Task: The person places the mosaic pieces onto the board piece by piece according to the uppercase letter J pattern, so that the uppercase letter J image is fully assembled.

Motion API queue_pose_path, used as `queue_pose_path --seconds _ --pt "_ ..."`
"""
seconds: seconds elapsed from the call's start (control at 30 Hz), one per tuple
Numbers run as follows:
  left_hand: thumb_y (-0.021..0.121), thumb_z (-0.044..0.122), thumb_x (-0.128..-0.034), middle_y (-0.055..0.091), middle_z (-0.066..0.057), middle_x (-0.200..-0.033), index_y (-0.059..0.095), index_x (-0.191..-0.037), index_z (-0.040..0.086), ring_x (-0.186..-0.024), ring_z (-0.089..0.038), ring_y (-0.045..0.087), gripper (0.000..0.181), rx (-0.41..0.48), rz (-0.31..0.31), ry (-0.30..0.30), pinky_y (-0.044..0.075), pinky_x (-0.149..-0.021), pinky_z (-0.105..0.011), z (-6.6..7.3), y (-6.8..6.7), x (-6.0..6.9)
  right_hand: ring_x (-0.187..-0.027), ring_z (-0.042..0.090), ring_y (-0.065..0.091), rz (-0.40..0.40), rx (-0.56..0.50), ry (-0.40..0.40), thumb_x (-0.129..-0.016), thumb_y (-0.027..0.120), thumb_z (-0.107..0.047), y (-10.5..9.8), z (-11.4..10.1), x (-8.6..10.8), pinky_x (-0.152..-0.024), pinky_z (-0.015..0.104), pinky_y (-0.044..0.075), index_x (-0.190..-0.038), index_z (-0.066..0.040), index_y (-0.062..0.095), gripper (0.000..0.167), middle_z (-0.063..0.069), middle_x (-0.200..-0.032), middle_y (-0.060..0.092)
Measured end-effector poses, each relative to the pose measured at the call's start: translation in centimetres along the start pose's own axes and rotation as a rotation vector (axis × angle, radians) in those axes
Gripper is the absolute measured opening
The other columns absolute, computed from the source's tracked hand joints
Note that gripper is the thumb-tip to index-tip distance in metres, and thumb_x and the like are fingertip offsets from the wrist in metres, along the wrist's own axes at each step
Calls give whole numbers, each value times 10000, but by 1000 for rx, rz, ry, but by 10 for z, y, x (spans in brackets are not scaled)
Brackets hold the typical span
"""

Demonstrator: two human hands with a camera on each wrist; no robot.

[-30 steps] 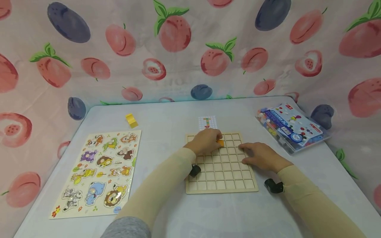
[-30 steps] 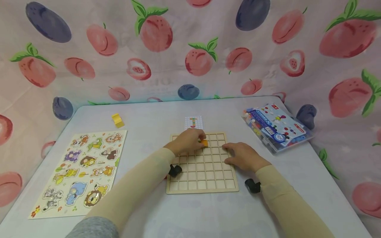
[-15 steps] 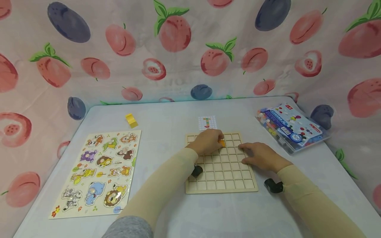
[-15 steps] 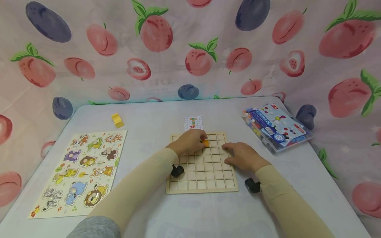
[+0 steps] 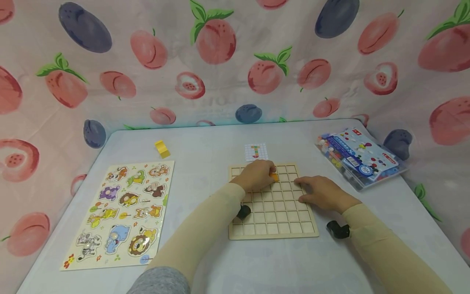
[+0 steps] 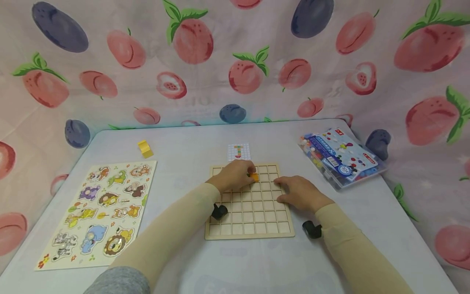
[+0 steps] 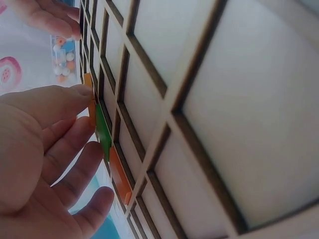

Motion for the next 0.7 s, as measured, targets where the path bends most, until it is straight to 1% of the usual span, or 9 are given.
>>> queue_pose_path --seconds 0.4,0.7 --pt "682 210 -949 678 10 -1121 681 -1207 116 -981 -121 593 274 -3 2 2 482 -902 -281 0 3 -3 -1304 474 458 -5 -5 5 -909 743 -248 2 1 0 -1056 603 357 -1405 -9 546 585 246 -1401 534" --pt "673 190 -949 686 6 -1099 687 -1197 110 -955 -123 602 261 -5 0 7 492 -882 -283 3 2 -2 -1303 473 459 -2 -7 6 -909 741 -244 1 0 1 -1057 603 356 -1402 -9 549 578 247 -1398 537"
Point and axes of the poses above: each hand's wrist, its own x-axis away from the middle knuckle, its own y-axis out of the palm, z = x × y, the point moved 6 cm from there along -x, towards the middle knuckle
